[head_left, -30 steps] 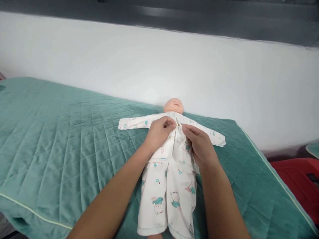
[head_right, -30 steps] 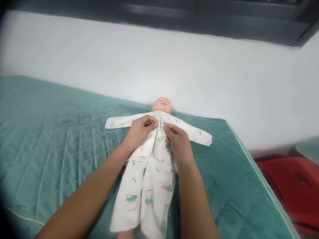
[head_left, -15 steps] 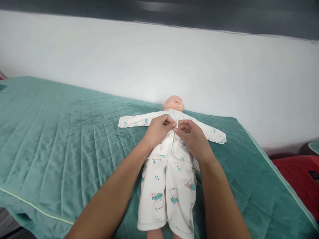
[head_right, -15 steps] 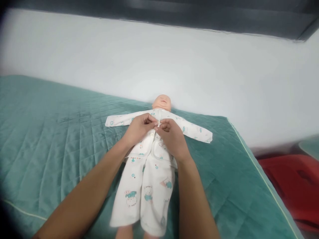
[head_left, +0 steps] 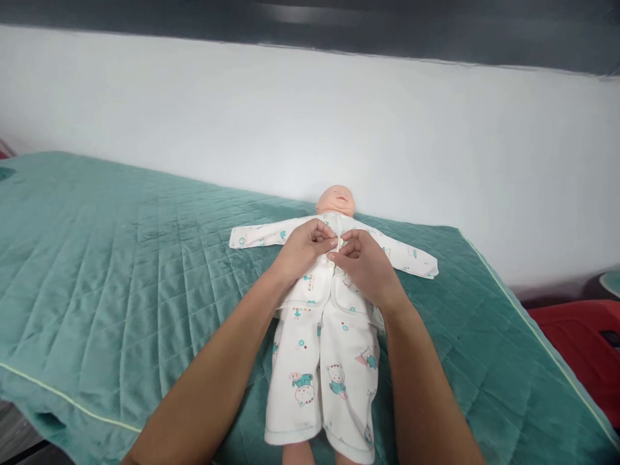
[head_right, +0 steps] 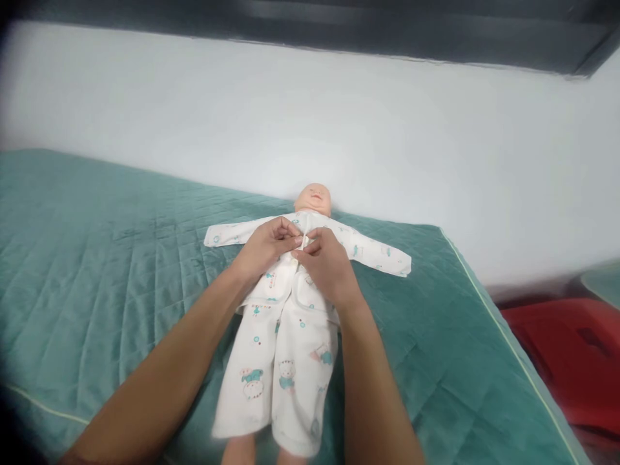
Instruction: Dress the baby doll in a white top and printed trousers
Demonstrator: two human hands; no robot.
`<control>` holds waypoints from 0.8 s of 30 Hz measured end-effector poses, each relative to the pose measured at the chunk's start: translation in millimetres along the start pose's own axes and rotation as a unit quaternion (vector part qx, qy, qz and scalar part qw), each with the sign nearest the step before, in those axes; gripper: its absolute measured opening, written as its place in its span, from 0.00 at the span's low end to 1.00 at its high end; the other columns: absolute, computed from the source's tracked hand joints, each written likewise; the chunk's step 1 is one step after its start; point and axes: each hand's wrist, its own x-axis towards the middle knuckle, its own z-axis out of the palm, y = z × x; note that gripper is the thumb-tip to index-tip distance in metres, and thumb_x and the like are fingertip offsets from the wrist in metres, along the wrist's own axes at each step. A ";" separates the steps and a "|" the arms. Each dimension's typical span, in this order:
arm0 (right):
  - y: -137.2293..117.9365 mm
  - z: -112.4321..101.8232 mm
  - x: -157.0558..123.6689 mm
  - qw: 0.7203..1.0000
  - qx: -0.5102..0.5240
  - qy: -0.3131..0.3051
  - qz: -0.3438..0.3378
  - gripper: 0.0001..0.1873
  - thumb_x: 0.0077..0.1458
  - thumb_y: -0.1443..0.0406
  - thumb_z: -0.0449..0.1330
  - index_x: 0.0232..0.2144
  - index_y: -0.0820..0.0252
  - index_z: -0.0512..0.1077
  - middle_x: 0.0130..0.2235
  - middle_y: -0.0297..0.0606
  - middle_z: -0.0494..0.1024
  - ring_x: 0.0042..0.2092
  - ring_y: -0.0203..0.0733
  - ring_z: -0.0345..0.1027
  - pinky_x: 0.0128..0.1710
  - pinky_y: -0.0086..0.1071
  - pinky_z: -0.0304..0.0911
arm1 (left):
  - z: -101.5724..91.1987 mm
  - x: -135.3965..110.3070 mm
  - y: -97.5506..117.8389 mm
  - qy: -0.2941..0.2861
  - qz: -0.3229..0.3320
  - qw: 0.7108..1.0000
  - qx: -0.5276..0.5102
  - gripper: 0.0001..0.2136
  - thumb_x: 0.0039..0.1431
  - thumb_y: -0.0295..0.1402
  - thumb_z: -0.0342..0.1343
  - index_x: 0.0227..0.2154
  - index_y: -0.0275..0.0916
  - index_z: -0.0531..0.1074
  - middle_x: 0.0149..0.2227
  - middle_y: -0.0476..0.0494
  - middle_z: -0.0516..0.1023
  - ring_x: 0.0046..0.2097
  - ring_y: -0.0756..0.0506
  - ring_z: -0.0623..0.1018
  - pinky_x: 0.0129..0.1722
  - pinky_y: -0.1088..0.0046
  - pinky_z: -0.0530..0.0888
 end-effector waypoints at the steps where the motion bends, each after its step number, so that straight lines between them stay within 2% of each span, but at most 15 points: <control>1: 0.2 0.0 0.0 1.000 -0.002 0.001 0.000 0.20 0.49 0.58 0.65 0.44 0.54 0.67 0.33 0.30 0.76 0.31 0.36 0.67 0.29 0.31 0.60 | -0.4 0.2 0.5 -0.003 -0.003 1.000 -0.009 0.07 0.52 0.32 0.62 0.31 0.38 0.70 0.30 0.50 0.73 0.31 0.52 0.71 0.34 0.75 0.67; 8: -6.4 3.5 -2.2 0.997 -0.070 0.025 -0.002 0.18 0.50 0.59 0.64 0.43 0.53 0.67 0.32 0.30 0.78 0.33 0.40 0.70 0.32 0.33 0.60 | 1.0 -3.6 6.8 -0.016 0.002 0.999 0.052 0.05 0.58 0.34 0.58 0.35 0.39 0.71 0.32 0.49 0.75 0.33 0.51 0.74 0.35 0.74 0.69; 13: -10.1 7.7 -4.9 0.990 -0.134 0.032 -0.029 0.14 0.53 0.64 0.61 0.42 0.53 0.66 0.30 0.29 0.78 0.35 0.42 0.72 0.34 0.35 0.58 | 6.1 -4.1 4.4 -0.005 -0.007 0.997 0.074 0.08 0.56 0.34 0.60 0.38 0.39 0.72 0.34 0.47 0.78 0.35 0.49 0.76 0.34 0.74 0.71; 19: -11.7 9.2 -7.2 0.991 -0.130 0.042 -0.015 0.15 0.53 0.62 0.62 0.43 0.52 0.66 0.31 0.29 0.78 0.36 0.42 0.72 0.34 0.34 0.58 | 1.2 -1.5 1.6 0.005 -0.009 1.000 0.013 0.08 0.55 0.32 0.60 0.37 0.38 0.73 0.29 0.49 0.76 0.33 0.50 0.74 0.35 0.74 0.70; 24: -13.1 6.2 -8.6 0.993 -0.108 0.037 0.006 0.17 0.52 0.61 0.64 0.44 0.51 0.66 0.31 0.29 0.79 0.34 0.41 0.72 0.32 0.34 0.59 | 1.0 -3.3 8.4 0.004 -0.022 0.999 0.039 0.07 0.56 0.29 0.56 0.37 0.38 0.73 0.28 0.51 0.74 0.31 0.51 0.73 0.34 0.74 0.68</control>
